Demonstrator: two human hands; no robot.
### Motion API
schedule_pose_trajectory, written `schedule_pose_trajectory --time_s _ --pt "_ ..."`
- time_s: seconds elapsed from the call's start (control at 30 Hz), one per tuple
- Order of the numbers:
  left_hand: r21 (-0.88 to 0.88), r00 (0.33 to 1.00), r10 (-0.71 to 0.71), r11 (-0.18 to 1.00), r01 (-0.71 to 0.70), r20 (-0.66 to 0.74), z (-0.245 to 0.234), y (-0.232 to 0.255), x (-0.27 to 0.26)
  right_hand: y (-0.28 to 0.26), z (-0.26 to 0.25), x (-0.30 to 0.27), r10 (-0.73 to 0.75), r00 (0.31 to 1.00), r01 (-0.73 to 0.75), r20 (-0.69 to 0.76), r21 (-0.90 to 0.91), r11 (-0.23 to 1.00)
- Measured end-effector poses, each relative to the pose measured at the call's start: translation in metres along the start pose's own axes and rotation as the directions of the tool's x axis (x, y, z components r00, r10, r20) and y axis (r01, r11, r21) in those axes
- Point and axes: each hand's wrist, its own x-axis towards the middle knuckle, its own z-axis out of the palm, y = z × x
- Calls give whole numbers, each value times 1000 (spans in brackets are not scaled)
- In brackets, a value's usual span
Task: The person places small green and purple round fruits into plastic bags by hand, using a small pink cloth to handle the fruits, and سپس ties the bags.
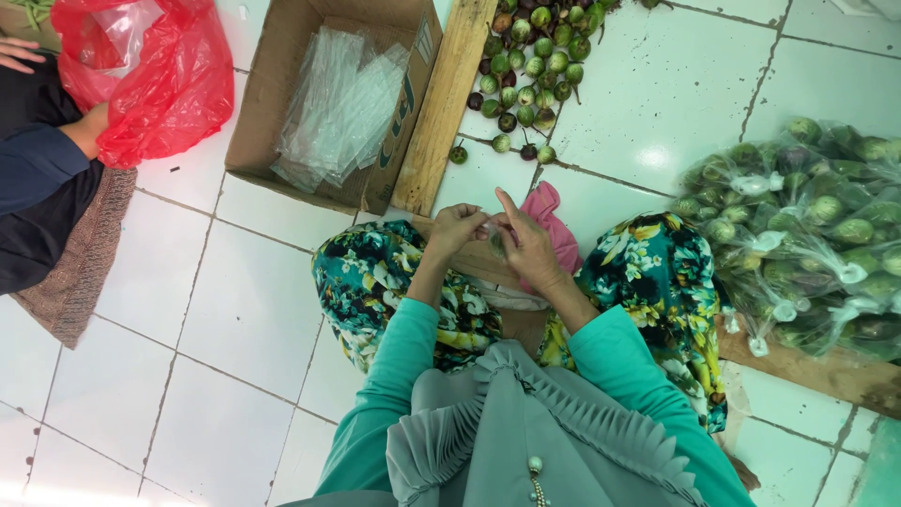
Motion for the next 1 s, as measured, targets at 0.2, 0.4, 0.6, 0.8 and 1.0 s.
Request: schedule_pose_trajectory --time_s 0.2,0.4,0.6,0.8,1.0 --pt "-189 997 19 982 -5 73 -1 4 -18 12 5 0 1 999 -4 -42 -69 998" --pt "-165 984 122 981 -99 131 -2 27 -40 41 15 -7 264 964 -264 6 82 961" --pt "53 965 234 969 -242 119 2 33 -58 52 26 -10 321 942 -326 -95 -43 944" --pt "217 940 313 917 -336 135 17 47 -72 67 25 -14 235 957 -259 -170 -135 956" --pt "137 897 365 904 -406 250 41 65 -67 9 -28 8 259 911 -252 -320 65 966"
